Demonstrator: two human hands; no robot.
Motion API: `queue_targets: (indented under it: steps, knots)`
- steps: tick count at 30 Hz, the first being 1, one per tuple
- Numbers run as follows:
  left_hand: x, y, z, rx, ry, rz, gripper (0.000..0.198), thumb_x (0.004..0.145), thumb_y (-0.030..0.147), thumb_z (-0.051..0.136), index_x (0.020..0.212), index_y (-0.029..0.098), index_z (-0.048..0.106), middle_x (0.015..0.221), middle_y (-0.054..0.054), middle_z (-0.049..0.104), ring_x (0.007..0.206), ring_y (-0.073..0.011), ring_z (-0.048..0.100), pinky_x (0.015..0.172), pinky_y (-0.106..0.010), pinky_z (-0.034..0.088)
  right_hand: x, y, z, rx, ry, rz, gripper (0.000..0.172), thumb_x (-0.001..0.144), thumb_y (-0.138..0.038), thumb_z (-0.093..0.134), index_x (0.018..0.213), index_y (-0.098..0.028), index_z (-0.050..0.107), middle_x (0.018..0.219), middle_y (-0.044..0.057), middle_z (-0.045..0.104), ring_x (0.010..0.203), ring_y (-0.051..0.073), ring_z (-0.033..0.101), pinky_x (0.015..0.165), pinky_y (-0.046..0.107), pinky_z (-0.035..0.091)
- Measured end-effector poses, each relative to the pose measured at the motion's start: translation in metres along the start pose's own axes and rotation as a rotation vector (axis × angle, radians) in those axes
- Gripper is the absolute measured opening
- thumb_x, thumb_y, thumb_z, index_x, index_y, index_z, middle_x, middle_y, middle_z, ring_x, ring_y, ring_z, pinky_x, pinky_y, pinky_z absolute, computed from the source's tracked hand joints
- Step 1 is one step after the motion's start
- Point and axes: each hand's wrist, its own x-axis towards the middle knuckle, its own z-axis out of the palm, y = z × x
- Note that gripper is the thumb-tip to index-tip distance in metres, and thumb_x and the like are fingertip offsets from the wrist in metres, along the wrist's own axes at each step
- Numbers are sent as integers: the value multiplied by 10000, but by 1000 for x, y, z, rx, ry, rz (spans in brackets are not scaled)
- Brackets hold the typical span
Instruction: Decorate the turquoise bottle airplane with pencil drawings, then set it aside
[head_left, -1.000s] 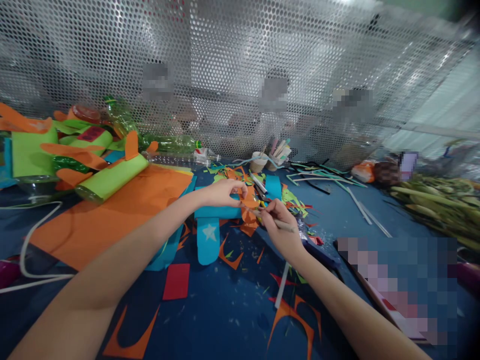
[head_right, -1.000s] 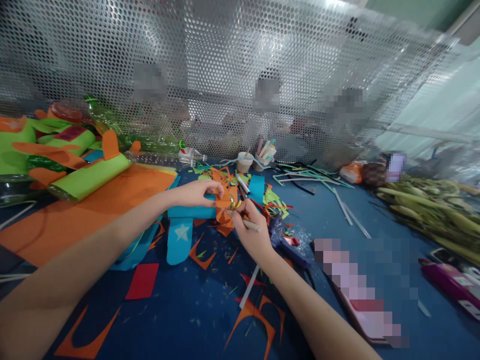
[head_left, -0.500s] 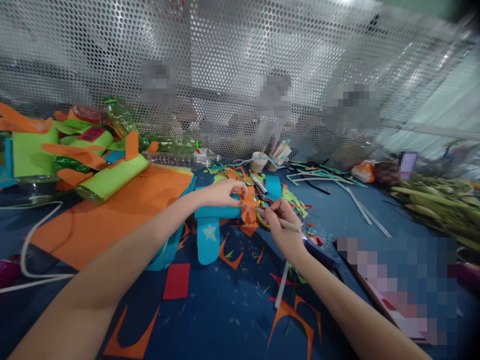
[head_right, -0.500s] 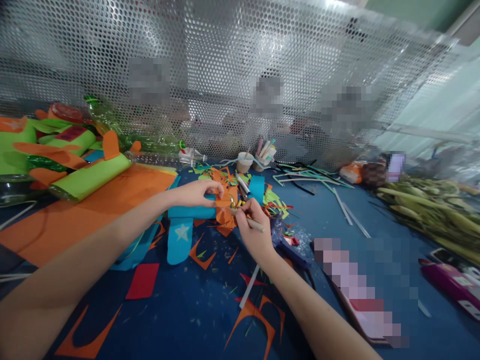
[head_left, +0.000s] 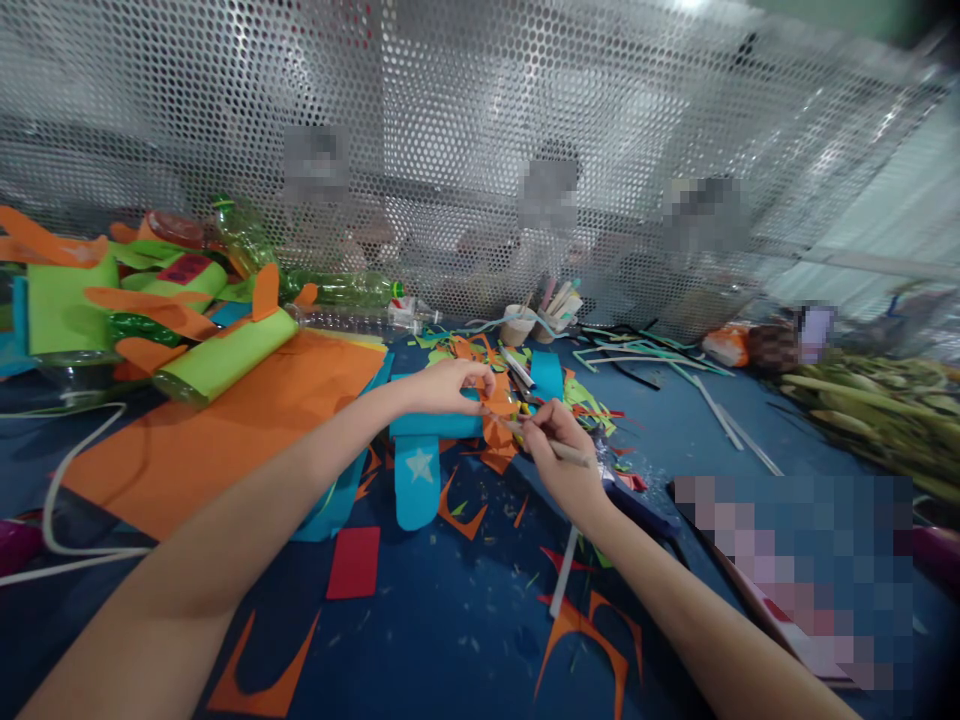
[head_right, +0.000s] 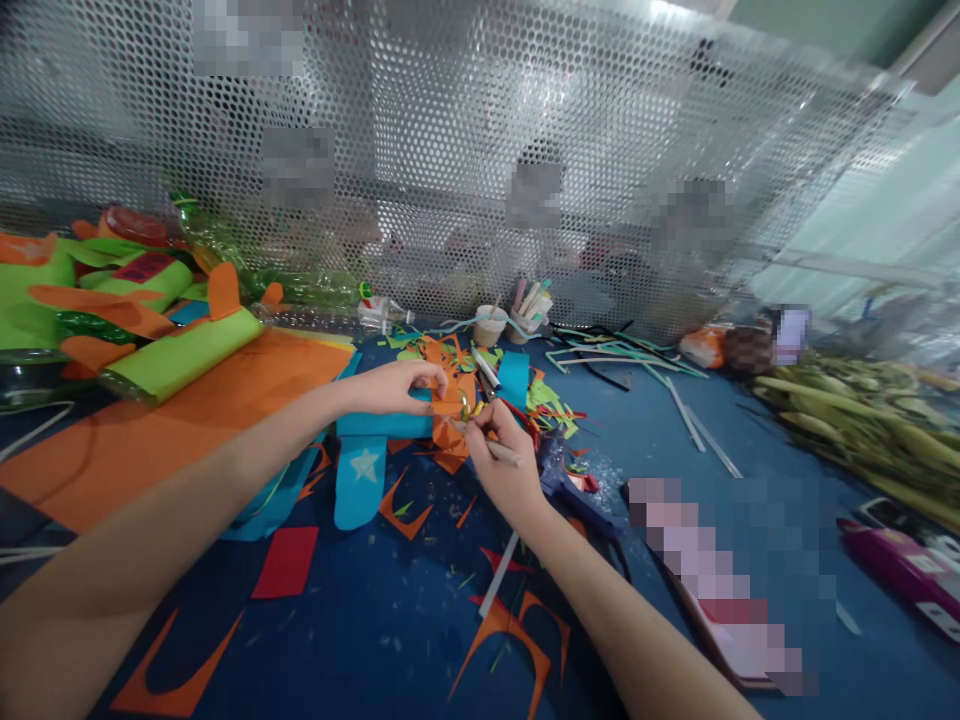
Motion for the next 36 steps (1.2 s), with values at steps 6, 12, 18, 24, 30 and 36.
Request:
queue_targets:
  steps: [6, 12, 18, 24, 30, 36]
  knots:
    - [0, 2, -1, 7, -3, 5, 159, 731, 253, 614, 867, 184, 567, 965, -32, 621, 920, -183, 574, 828, -290, 416, 0, 1, 0, -7, -14, 7, 152, 845, -250, 503, 720, -225, 421, 578, -63, 421, 511, 103, 392, 507, 232, 319]
    - [0, 0, 0, 6, 4, 5, 167, 728, 250, 618, 874, 183, 572, 977, -36, 625, 934, -187, 575, 849, -300, 415, 0, -3, 0, 8, -12, 2, 167, 841, -239, 509, 705, -222, 414, 588, -60, 428, 514, 100, 397, 514, 234, 336]
    - [0, -1, 1, -17, 9, 5, 162, 734, 257, 615, 870, 179, 574, 966, -32, 623, 929, -182, 573, 861, -304, 415, 1, 1, 0, 22, 11, -12, 159, 837, -226, 514, 713, -224, 413, 597, -59, 441, 534, 107, 419, 548, 241, 355]
    - [0, 0, 1, -8, 9, -10, 162, 729, 251, 618, 868, 182, 569, 968, -28, 628, 918, -177, 575, 837, -285, 414, 1, 5, 0, 17, 21, -15, 152, 849, -215, 506, 727, -225, 414, 609, -58, 446, 545, 105, 394, 542, 237, 338]
    - [0, -1, 1, -18, 10, 0, 161, 724, 256, 614, 858, 179, 568, 957, -34, 626, 908, -177, 573, 828, -286, 413, 1, 4, 0, -22, 13, -9, 155, 850, -237, 521, 728, -220, 427, 615, -54, 463, 549, 102, 411, 546, 234, 344]
    - [1, -2, 2, -29, 13, 1, 172, 731, 273, 618, 866, 177, 570, 957, -37, 629, 911, -181, 579, 840, -298, 416, 2, 2, -1, -32, 18, -5, 163, 843, -235, 519, 713, -218, 423, 604, -57, 459, 539, 99, 397, 537, 232, 336]
